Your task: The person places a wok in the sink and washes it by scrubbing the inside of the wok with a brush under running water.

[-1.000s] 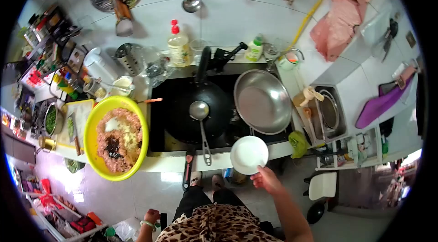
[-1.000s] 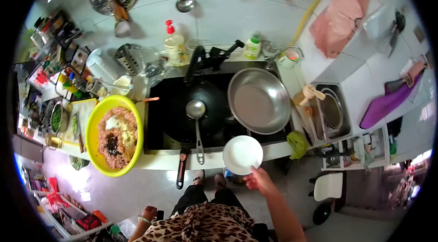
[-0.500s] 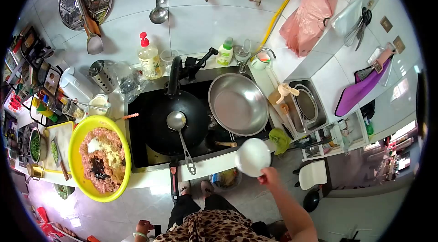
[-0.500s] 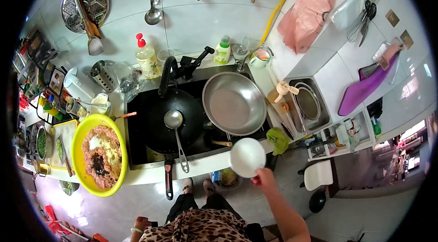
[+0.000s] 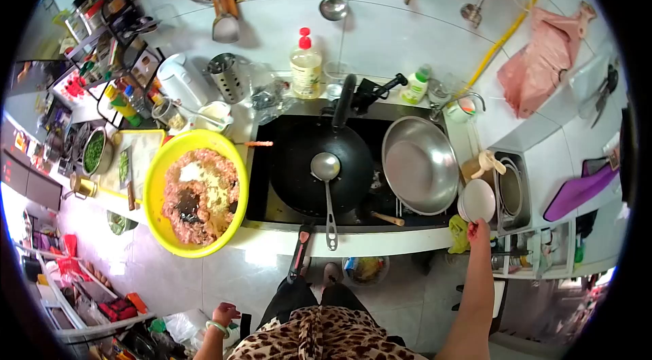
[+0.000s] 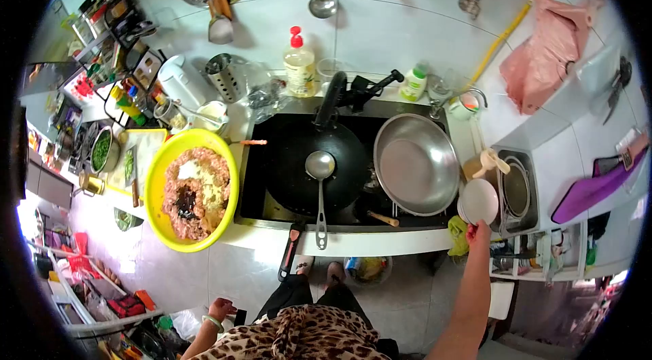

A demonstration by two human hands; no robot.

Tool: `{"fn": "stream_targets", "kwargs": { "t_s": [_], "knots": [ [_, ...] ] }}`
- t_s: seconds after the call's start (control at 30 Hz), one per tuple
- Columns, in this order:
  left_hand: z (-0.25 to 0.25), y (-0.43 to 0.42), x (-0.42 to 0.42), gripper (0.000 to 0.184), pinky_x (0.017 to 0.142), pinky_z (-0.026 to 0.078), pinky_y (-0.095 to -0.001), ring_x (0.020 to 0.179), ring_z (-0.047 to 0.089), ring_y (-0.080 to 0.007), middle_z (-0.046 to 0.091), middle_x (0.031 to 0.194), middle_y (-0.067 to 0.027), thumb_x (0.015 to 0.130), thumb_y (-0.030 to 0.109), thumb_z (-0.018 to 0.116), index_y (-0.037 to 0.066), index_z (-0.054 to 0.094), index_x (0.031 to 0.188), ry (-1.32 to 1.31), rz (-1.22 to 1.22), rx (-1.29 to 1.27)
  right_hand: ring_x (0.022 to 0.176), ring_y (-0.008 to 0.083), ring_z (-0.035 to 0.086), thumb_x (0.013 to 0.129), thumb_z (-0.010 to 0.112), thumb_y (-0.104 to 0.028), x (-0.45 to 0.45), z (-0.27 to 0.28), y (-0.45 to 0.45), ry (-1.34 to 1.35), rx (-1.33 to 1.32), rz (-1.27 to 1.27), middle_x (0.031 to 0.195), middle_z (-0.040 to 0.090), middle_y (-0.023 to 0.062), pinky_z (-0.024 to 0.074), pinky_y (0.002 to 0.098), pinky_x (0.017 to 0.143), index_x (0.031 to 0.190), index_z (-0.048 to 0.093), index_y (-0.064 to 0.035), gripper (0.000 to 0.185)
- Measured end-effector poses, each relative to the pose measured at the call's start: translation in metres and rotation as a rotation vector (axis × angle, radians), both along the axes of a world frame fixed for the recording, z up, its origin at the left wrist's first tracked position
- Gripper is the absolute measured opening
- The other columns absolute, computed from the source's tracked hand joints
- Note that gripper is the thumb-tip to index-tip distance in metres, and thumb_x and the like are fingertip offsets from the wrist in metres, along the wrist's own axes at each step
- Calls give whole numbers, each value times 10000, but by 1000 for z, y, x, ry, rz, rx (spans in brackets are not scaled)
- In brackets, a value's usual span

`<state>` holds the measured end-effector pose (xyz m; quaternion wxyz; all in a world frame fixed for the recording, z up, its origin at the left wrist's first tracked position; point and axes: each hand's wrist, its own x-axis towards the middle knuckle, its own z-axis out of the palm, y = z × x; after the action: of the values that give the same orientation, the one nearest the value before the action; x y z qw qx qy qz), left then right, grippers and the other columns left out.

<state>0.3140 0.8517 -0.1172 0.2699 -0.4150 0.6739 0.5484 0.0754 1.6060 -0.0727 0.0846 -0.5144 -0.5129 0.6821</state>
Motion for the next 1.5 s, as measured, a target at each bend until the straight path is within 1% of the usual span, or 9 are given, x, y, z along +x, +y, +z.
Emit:
{"fn": "stream_targets", "kwargs": {
  "t_s": [0.37,0.57,0.63,0.77,0.9,1.07,1.17,1.33,1.5],
  "knots": [
    [42,37,-50,148,645,512,-322,737,630,-226,623,780,-127,806,58,559,-14,529,932,285,-87,44,413,139,462,852,525,-353,21,20,-42,128,-73,-247,573,536,28,396,278,378,820,513,-64,291],
    [115,86,-121,126,672,482,-344,734,604,-301,625,774,-127,775,132,607,49,587,869,679,-585,-426,400,103,443,853,531,-284,62,40,-105,127,409,182,529,464,5,378,236,363,758,507,-90,217],
    [129,105,-148,105,659,474,-305,698,607,-250,626,752,-107,806,120,587,18,578,829,807,-589,-236,403,88,431,856,531,-263,54,64,-166,109,420,459,520,453,3,356,221,364,726,507,-79,227],
    [124,153,-210,241,560,409,-220,603,501,-76,543,634,-17,889,171,518,26,508,697,715,-224,447,448,69,430,873,517,-185,-7,100,-269,202,409,939,550,489,14,336,216,406,714,522,-30,222],
    [147,189,-278,333,407,260,-218,420,296,-59,365,501,32,908,280,483,132,392,623,418,50,743,477,68,450,875,499,-185,-101,121,-305,264,357,982,625,520,22,376,207,437,816,522,-29,169],
    [140,205,-319,391,361,130,-227,386,183,-65,249,474,45,916,325,448,150,321,590,365,156,893,410,87,431,823,541,-257,-255,99,-257,266,302,704,597,504,17,364,223,374,849,534,-67,192],
    [137,206,-335,424,361,122,-228,384,163,-75,226,471,44,924,372,406,157,288,578,352,231,926,419,67,355,847,503,-431,-322,68,-241,160,58,628,570,432,-34,248,190,377,866,459,-124,311],
    [123,212,-363,397,366,127,-225,391,168,-75,221,485,46,922,371,411,174,302,595,288,392,980,366,51,247,791,579,-479,-351,44,-249,172,-205,592,497,323,-58,169,204,349,764,385,-168,367],
    [108,257,-407,329,381,162,-222,399,196,-77,277,521,45,921,347,418,166,354,655,202,456,1036,349,66,224,772,616,-462,-363,38,-260,221,-131,565,479,285,-54,134,210,341,782,398,-144,385]
  ]
}}
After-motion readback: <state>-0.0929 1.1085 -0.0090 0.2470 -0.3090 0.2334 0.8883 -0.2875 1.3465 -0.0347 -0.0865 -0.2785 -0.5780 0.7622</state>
